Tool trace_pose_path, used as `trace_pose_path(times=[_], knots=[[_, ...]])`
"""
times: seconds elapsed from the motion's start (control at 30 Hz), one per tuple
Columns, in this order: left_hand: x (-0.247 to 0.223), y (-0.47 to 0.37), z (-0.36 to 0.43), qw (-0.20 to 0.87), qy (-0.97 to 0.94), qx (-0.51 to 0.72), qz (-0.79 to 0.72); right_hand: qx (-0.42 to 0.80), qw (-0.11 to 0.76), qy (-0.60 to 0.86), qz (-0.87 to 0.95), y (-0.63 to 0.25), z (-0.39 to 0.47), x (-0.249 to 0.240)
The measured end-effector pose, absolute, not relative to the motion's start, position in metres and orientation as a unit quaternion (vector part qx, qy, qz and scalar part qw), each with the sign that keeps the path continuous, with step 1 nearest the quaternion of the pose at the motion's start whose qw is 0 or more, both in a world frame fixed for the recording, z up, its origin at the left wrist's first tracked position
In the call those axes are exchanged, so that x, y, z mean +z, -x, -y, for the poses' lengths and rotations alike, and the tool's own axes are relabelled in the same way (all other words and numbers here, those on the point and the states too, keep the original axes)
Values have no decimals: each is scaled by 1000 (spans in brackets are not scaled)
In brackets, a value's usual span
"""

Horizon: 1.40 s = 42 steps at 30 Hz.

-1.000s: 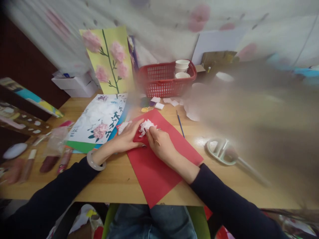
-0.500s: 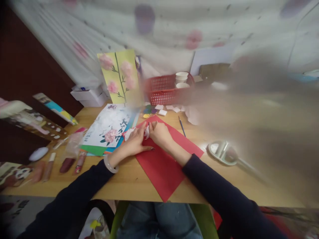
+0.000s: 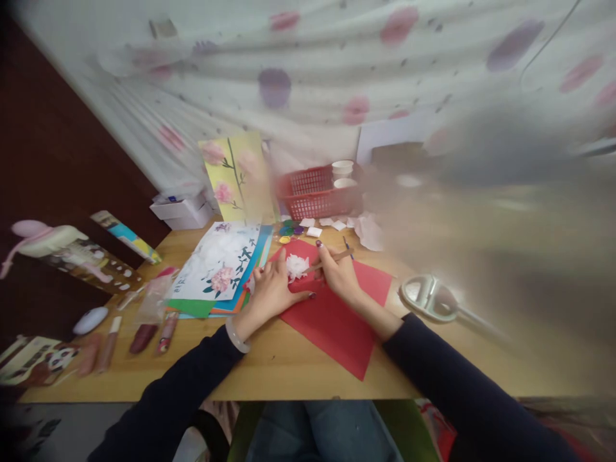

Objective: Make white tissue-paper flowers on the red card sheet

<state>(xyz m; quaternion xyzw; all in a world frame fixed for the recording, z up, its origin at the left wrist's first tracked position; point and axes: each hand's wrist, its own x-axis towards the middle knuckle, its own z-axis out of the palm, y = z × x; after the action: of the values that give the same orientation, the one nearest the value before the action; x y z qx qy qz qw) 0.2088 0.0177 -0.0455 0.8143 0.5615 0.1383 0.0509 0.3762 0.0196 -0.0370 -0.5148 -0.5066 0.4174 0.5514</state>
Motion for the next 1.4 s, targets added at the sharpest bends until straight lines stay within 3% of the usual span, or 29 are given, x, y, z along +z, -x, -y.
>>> trace_pose_path(times=[0.13,0.27,0.43,0.83,1.07,1.4], knots=[[-21,-186,-41,57,-811,131,-567,460,567,535,425,-387,-24,-49],[0,-131,-80,-30,-748,202,-631,479,588,519,395,-391,-26,-59],[-3,-89,-109,-36,-766,172,-618,498,578,505,403,-389,-27,-59],[-2,-81,-117,-20,-763,224,-605,514,563,513,394,-390,-22,-53],[-13,-93,-113,-39,-769,172,-614,514,554,518,401,-390,-20,-51],[-4,-88,-117,36,-712,325,-621,511,551,515,412,-392,-16,-48]])
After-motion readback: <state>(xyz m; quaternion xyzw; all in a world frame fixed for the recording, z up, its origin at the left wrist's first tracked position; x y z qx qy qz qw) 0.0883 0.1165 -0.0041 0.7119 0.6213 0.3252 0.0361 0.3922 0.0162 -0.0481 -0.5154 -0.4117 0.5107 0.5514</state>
